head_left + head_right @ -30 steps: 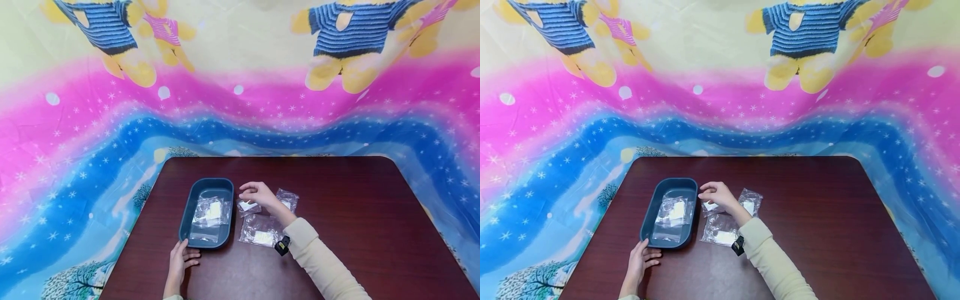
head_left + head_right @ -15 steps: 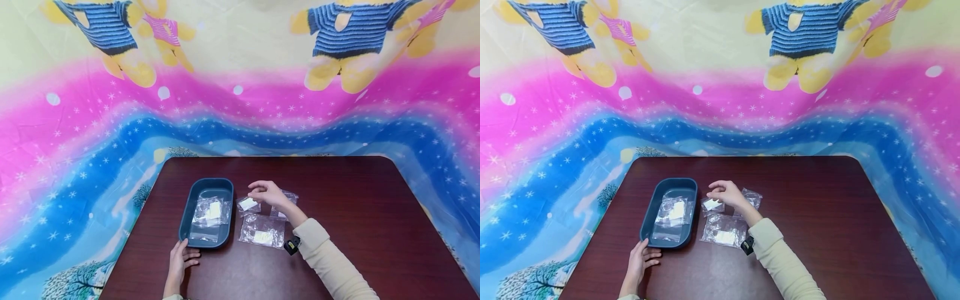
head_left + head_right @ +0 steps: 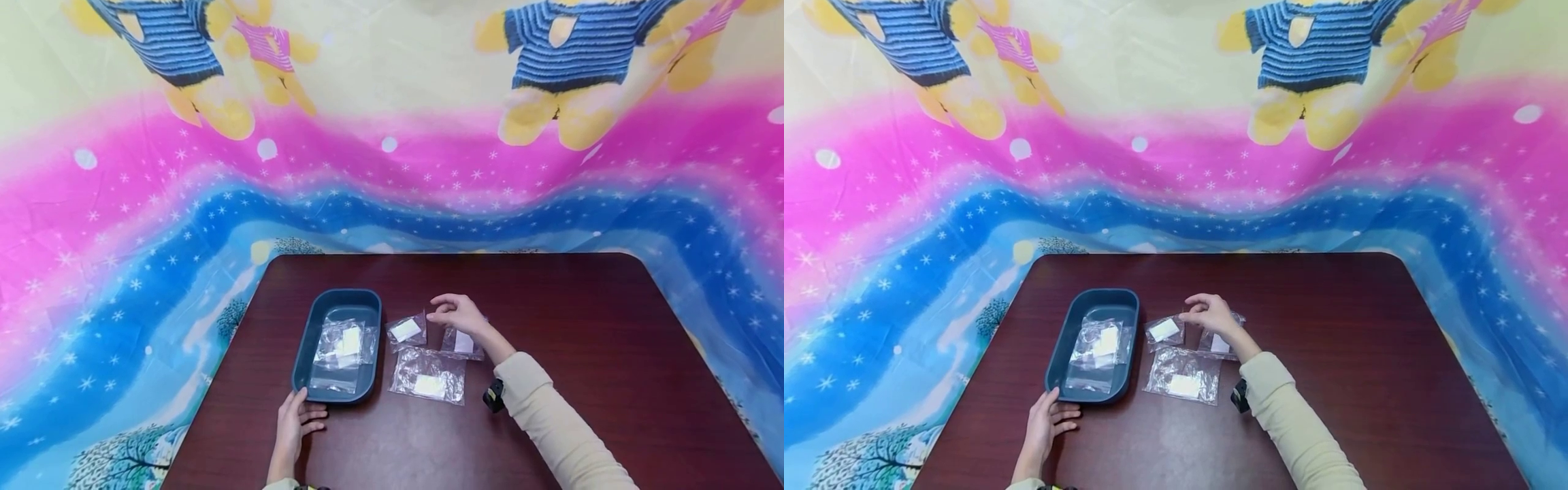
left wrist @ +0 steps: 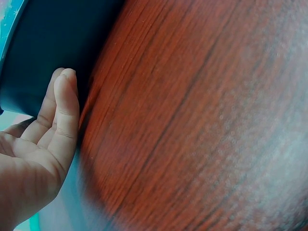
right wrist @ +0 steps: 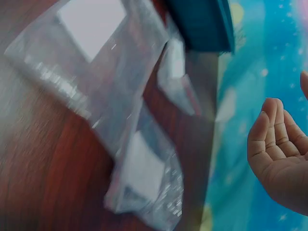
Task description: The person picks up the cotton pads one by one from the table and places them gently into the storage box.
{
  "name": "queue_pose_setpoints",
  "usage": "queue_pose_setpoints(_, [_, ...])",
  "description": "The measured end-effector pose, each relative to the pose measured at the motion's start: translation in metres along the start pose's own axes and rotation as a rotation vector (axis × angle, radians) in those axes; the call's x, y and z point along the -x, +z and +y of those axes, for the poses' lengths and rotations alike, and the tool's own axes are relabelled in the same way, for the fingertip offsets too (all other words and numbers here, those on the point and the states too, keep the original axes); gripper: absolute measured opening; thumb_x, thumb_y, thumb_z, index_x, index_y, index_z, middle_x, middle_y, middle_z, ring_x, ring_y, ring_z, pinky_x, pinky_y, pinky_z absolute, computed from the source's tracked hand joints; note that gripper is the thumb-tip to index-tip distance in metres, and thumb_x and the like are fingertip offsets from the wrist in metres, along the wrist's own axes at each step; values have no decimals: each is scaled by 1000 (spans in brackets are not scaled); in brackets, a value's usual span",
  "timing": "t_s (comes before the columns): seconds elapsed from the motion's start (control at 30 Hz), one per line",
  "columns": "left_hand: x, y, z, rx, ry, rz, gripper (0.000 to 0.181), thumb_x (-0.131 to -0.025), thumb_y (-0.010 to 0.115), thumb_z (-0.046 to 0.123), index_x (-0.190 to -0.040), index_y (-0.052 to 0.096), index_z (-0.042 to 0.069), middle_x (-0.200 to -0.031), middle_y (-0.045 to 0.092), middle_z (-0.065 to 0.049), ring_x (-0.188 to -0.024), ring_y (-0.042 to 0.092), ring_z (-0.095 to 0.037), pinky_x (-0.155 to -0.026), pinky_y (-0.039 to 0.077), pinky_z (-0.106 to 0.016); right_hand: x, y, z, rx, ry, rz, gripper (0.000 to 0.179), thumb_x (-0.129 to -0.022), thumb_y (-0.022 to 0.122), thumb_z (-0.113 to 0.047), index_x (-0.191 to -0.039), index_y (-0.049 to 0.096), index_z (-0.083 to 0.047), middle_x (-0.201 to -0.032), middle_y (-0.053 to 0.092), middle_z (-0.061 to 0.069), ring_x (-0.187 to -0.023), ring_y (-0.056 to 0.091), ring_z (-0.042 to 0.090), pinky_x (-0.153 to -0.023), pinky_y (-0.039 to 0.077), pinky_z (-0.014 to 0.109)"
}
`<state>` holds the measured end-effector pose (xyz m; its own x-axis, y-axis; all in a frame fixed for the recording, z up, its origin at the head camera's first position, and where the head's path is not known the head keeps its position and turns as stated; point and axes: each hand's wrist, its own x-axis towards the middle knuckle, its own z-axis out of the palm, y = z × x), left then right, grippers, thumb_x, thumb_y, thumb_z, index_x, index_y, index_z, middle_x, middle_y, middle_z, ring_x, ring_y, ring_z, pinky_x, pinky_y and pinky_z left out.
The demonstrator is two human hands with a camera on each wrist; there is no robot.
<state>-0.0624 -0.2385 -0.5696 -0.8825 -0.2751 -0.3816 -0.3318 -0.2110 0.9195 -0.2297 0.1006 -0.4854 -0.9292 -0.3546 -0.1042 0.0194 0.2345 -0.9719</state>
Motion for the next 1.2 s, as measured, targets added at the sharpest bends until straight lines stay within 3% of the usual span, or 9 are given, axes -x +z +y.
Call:
queue_pose_setpoints(0.2, [-1, 0, 0, -12, 8, 1, 46, -97, 39, 30, -125, 33, -6, -75, 65, -15, -65, 64, -22, -52, 53, -36, -5, -17, 21, 58, 27, 79, 48, -76, 73, -15, -116, 55, 4, -80, 63, 8, -84, 58, 38, -74, 50, 45])
queue_pose_setpoints(0.4, [0, -1, -2, -6, 33, -6, 43, -98, 38, 28, -123, 33, -7, -73, 64, -14, -64, 64, -21, -51, 53, -35, -10, -34, 38, 240, -7, 169, 52, -73, 76, -24, -114, 57, 2, -88, 62, 12, -84, 56, 26, -69, 47, 32])
queue_pose_setpoints(0.6, [1, -1, -2, -6, 57, -14, 42, -97, 39, 29, -118, 35, -8, -73, 64, -15, -64, 64, -22, -51, 53, -36, -12, -49, 50, 313, 22, 155, 60, -73, 76, -29, -121, 53, 0, -110, 55, 23, -92, 51, 30, -78, 44, 39])
queue_pose_setpoints(0.77, [0, -1, -1, -8, 26, 2, 42, -97, 40, 30, -118, 36, -6, -73, 65, -14, -64, 64, -22, -52, 53, -36, -15, -58, 63, 383, 9, 134, 66, -74, 75, -31, -125, 49, 2, -119, 52, 26, -104, 48, 37, -86, 42, 46])
queue_pose_setpoints(1.2, [-1, -1, 1, -16, 10, 5, 42, -98, 38, 28, -121, 34, -6, -73, 65, -13, -64, 64, -21, -52, 53, -36, -12, -65, 82, 561, 95, 97, 76, -73, 75, -36, -128, 43, 7, -120, 47, 30, -111, 42, 43, -92, 37, 52])
